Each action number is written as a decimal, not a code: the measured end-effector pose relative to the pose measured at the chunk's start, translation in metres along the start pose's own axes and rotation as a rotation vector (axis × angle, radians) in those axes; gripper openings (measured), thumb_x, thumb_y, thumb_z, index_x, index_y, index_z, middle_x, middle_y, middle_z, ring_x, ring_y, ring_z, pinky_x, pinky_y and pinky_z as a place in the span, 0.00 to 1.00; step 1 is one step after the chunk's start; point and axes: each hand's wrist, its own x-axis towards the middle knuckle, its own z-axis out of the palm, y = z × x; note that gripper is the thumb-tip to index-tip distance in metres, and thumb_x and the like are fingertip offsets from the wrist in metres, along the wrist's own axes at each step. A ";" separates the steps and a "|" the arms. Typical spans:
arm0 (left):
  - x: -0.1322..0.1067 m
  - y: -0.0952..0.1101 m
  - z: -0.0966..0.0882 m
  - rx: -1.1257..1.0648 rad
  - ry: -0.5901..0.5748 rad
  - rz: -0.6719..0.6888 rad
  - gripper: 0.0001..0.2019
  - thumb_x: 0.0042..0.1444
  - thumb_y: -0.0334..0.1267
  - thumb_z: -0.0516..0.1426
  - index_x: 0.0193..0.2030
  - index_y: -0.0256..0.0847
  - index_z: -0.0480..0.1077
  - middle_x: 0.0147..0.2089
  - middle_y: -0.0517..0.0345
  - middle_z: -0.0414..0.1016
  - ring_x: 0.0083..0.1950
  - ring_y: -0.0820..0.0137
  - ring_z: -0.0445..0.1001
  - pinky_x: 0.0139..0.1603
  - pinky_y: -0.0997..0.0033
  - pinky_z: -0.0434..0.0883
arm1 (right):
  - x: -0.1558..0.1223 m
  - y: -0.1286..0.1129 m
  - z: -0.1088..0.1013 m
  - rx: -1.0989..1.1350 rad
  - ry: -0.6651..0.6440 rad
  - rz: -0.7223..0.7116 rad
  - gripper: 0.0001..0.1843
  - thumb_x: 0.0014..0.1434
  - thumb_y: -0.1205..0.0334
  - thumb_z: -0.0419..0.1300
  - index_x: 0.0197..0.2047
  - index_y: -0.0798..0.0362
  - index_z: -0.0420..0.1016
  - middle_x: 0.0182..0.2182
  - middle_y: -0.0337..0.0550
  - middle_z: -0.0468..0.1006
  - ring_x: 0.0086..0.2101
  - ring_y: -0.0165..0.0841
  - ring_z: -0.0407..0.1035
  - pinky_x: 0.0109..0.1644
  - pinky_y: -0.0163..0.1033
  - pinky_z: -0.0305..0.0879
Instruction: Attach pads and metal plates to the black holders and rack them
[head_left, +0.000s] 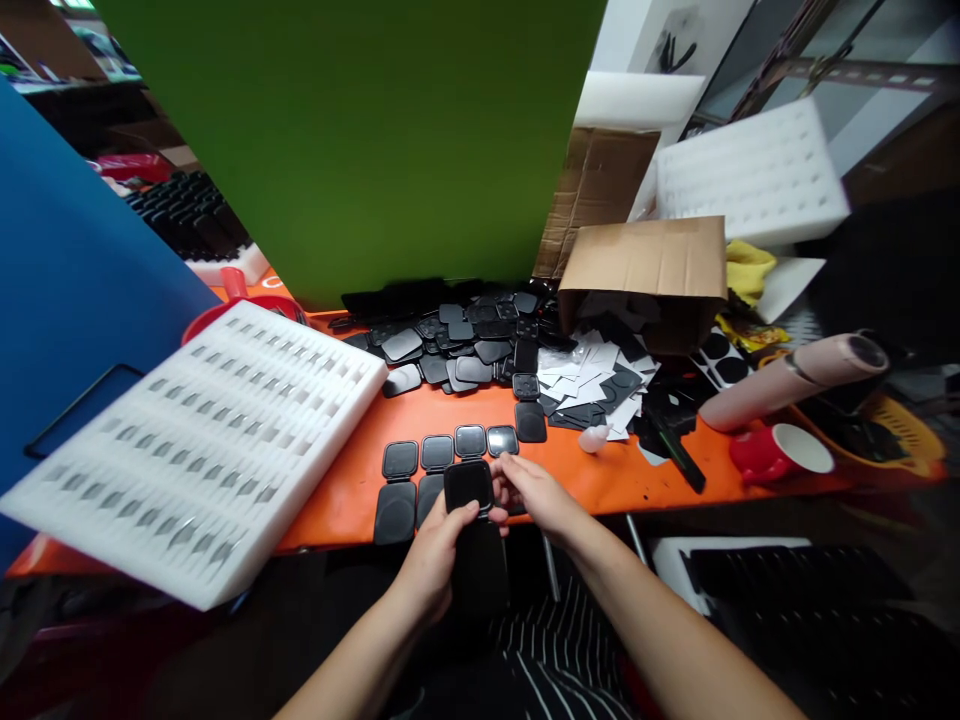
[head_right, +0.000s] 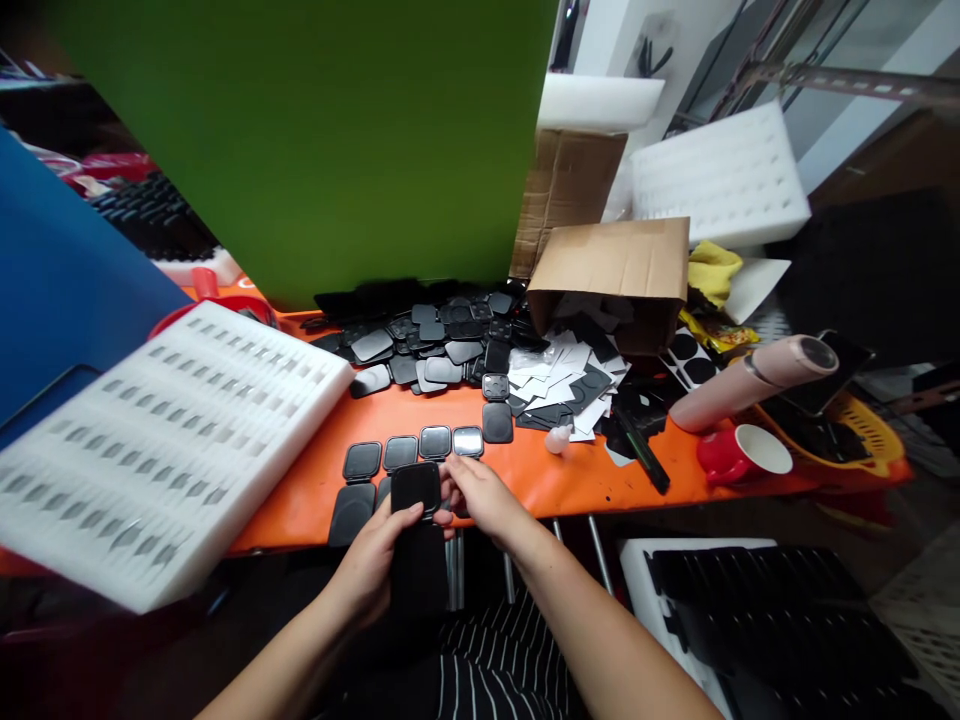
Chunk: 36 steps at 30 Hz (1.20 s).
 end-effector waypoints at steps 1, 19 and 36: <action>0.000 0.000 -0.001 0.000 0.009 -0.003 0.20 0.51 0.41 0.54 0.51 0.39 0.59 0.35 0.53 0.74 0.36 0.63 0.74 0.37 0.64 0.69 | 0.000 0.004 0.003 0.109 -0.006 0.036 0.26 0.56 0.40 0.40 0.32 0.55 0.65 0.21 0.36 0.65 0.20 0.23 0.61 0.24 0.30 0.59; -0.033 0.028 -0.076 0.570 0.314 0.170 0.16 0.46 0.47 0.58 0.40 0.44 0.71 0.50 0.53 0.69 0.53 0.58 0.64 0.54 0.61 0.59 | -0.039 0.021 0.045 -0.512 0.161 -0.596 0.12 0.57 0.60 0.49 0.42 0.50 0.71 0.28 0.42 0.72 0.31 0.31 0.65 0.36 0.37 0.62; 0.008 0.036 -0.166 0.852 0.629 0.466 0.28 0.51 0.41 0.53 0.59 0.37 0.53 0.56 0.46 0.61 0.56 0.60 0.61 0.56 0.62 0.57 | 0.040 0.061 0.097 -1.176 -0.081 -0.764 0.21 0.56 0.65 0.50 0.53 0.53 0.61 0.55 0.52 0.60 0.55 0.42 0.52 0.57 0.53 0.46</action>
